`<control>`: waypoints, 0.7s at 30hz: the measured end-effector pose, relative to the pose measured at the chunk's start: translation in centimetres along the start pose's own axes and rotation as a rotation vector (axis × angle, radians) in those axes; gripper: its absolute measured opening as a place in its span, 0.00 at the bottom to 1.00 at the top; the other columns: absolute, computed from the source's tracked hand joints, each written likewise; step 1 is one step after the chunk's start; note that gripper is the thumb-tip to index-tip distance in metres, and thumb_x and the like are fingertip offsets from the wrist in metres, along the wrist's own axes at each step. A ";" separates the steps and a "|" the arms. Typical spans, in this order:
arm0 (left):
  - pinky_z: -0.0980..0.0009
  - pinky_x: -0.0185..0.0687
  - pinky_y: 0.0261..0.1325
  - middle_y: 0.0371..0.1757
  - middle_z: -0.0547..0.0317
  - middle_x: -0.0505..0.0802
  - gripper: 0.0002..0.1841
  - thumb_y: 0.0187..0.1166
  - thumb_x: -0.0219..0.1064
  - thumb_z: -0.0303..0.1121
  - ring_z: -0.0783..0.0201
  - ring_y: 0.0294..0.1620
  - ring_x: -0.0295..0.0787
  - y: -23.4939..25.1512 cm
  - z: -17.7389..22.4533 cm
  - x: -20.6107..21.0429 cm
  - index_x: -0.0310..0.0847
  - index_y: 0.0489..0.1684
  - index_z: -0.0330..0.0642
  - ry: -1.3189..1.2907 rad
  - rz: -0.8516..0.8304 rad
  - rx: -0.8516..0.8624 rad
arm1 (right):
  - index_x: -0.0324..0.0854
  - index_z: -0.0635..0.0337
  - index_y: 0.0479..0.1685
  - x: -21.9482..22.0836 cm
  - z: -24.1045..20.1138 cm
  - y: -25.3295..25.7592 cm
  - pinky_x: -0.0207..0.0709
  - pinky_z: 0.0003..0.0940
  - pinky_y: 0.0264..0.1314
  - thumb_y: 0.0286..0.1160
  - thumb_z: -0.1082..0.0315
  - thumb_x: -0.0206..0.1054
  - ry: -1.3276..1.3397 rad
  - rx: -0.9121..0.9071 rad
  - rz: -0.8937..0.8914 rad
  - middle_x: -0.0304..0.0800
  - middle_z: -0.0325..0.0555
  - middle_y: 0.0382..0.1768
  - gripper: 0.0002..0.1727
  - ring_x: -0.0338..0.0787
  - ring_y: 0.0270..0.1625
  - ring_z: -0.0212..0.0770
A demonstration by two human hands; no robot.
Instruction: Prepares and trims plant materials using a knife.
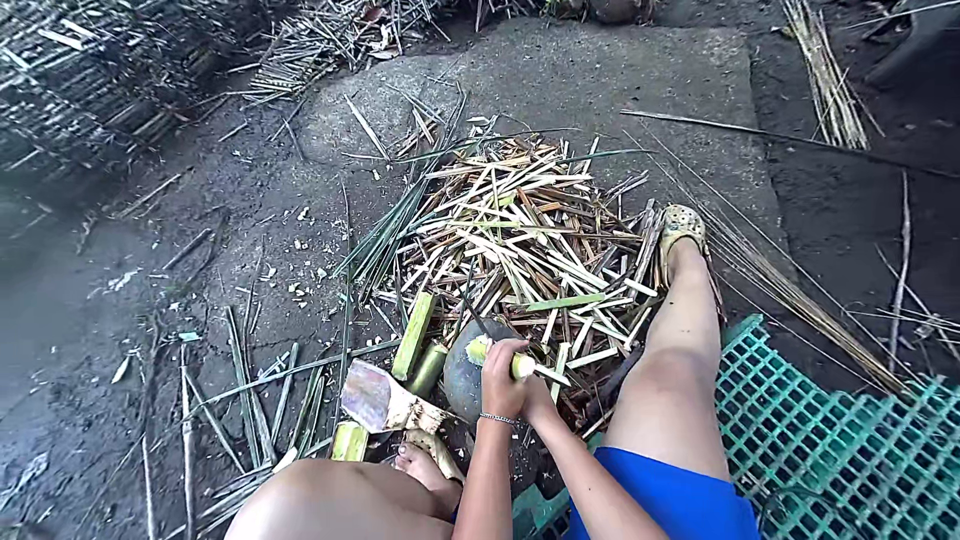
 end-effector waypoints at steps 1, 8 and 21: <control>0.53 0.78 0.74 0.51 0.42 0.95 0.17 0.63 0.64 0.18 0.52 0.59 0.92 0.4 -0.1 -0.8 0.87 0.51 0.24 -0.045 0.071 -0.026 | 0.87 0.76 0.48 5.0 5.4 5.7 0.81 0.59 0.58 0.93 0.58 0.51 0.044 -0.091 0.173 0.91 0.71 0.47 0.27 0.92 0.53 0.65; 0.68 0.88 0.58 0.43 0.63 0.93 0.14 0.76 0.58 0.22 0.69 0.47 0.91 2.9 -0.2 -8.6 0.77 0.58 0.30 -0.579 0.589 -0.225 | 0.86 0.69 0.48 8.4 11.8 12.0 0.77 0.63 0.60 0.93 0.39 0.39 0.106 0.136 0.039 0.90 0.65 0.45 0.40 0.90 0.54 0.61; 0.64 0.77 0.75 0.66 0.43 0.89 0.21 0.74 0.60 0.16 0.60 0.70 0.84 1.8 -3.5 -3.6 0.78 0.68 0.26 -0.366 -0.130 -0.537 | 0.84 0.67 0.38 5.8 14.0 10.4 0.75 0.44 0.31 0.96 0.47 0.41 0.425 0.073 0.310 0.75 0.45 0.19 0.35 0.76 0.21 0.42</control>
Point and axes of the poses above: each hand's wrist, its own y-axis towards the middle knuckle, its own x-axis out of the palm, z = x × y, the point moved 5 cm from there along y, towards the middle knuckle
